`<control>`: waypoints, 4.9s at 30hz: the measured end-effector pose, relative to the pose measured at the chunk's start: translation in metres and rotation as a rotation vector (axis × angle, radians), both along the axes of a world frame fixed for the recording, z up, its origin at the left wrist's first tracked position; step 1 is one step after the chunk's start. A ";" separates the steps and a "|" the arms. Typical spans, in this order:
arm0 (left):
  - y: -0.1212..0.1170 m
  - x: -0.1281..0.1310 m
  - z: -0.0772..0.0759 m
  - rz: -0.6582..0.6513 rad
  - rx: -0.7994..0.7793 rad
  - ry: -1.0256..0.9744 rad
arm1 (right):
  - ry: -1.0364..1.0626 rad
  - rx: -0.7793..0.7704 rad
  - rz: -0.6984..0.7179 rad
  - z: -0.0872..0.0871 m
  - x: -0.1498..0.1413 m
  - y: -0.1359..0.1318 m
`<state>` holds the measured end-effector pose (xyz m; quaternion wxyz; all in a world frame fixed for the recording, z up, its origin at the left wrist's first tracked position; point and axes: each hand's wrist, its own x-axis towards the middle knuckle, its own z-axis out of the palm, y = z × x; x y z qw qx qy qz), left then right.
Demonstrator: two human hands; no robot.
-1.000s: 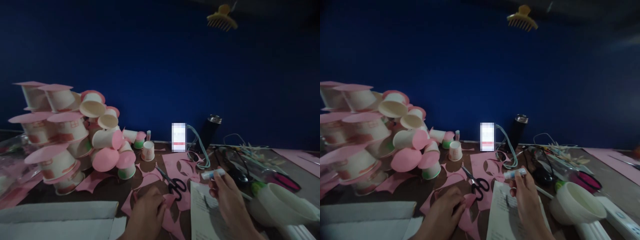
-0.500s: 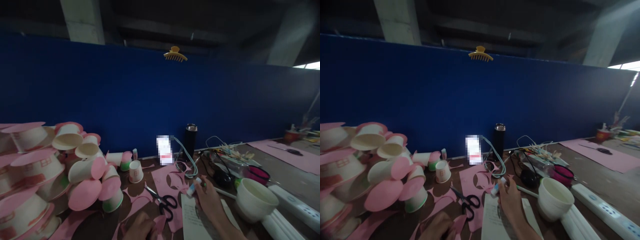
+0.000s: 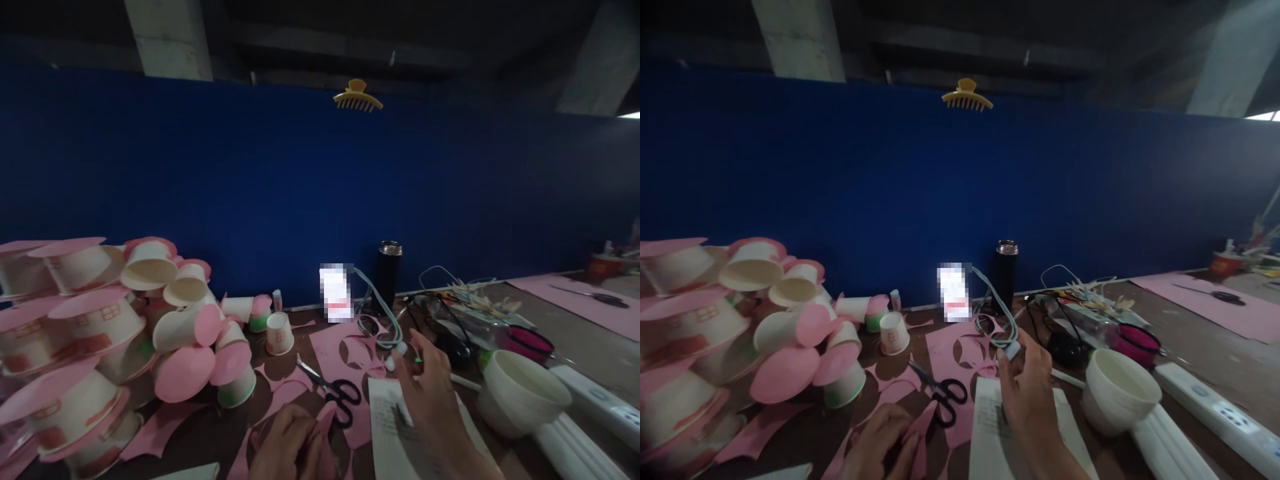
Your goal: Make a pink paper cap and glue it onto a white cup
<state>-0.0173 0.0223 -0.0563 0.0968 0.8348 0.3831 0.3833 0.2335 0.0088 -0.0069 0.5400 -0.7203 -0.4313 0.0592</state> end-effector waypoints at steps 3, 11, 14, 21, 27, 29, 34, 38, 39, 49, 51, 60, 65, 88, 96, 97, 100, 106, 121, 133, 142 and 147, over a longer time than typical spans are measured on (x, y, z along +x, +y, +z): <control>-0.003 -0.005 0.013 -0.034 0.164 0.053 | -0.017 -0.065 0.247 0.011 -0.026 -0.018; -0.016 -0.003 0.026 0.088 0.352 0.107 | 0.494 -0.297 0.784 0.021 -0.078 -0.036; -0.017 -0.003 0.028 0.029 0.393 0.136 | 0.705 -0.321 0.841 0.017 -0.078 -0.033; -0.017 0.001 0.028 0.172 -0.037 -0.316 | 0.903 -0.395 0.757 0.017 -0.070 -0.035; -0.010 0.004 0.042 0.005 -0.669 -0.417 | 0.916 -0.358 0.682 0.024 -0.070 -0.035; -0.011 0.005 0.046 -0.055 -0.701 -0.406 | 0.930 -0.371 0.687 0.024 -0.071 -0.034; -0.013 0.007 0.051 -0.030 -0.763 -0.311 | 0.941 -0.412 0.673 0.022 -0.073 -0.034; -0.012 0.006 0.049 -0.051 -0.860 -0.322 | 0.902 -0.451 0.657 0.016 -0.071 -0.032; -0.011 0.005 0.049 -0.052 -0.869 -0.326 | 0.899 -0.459 0.655 0.014 -0.070 -0.031; -0.012 0.003 0.045 -0.109 -0.897 -0.310 | 0.853 -0.444 0.613 0.006 -0.072 -0.028; -0.012 0.003 0.045 -0.108 -0.888 -0.310 | 0.849 -0.430 0.615 0.005 -0.073 -0.028; -0.013 0.003 0.052 -0.104 -0.879 -0.261 | 0.763 -0.445 0.609 0.001 -0.071 -0.028; -0.013 0.003 0.053 -0.121 -0.907 -0.269 | 0.699 -0.448 0.607 -0.001 -0.070 -0.027; -0.016 0.004 0.054 -0.201 -0.880 -0.279 | 0.534 -0.400 0.584 -0.001 -0.074 -0.031; -0.017 0.003 0.051 -0.219 -0.879 -0.275 | 0.508 -0.337 0.606 0.002 -0.075 -0.034; -0.017 0.003 0.051 -0.224 -0.875 -0.272 | 0.503 -0.332 0.607 0.002 -0.075 -0.034; -0.016 0.004 0.051 -0.234 -0.871 -0.291 | 0.472 -0.326 0.609 0.001 -0.075 -0.035; -0.017 0.003 0.052 -0.172 -0.875 -0.316 | 0.412 -0.330 0.611 -0.003 -0.075 -0.034; -0.016 0.005 0.045 -0.153 -0.858 -0.260 | 0.521 -0.291 0.660 0.004 -0.074 -0.032; -0.020 0.005 0.053 -0.164 -0.851 -0.102 | 0.658 -0.326 0.677 0.001 -0.076 -0.033; -0.021 0.008 0.058 -0.154 -0.835 -0.117 | 0.591 -0.330 0.582 0.002 -0.073 -0.031; -0.020 0.008 0.053 -0.131 -0.826 -0.192 | 0.544 -0.336 0.588 0.001 -0.073 -0.032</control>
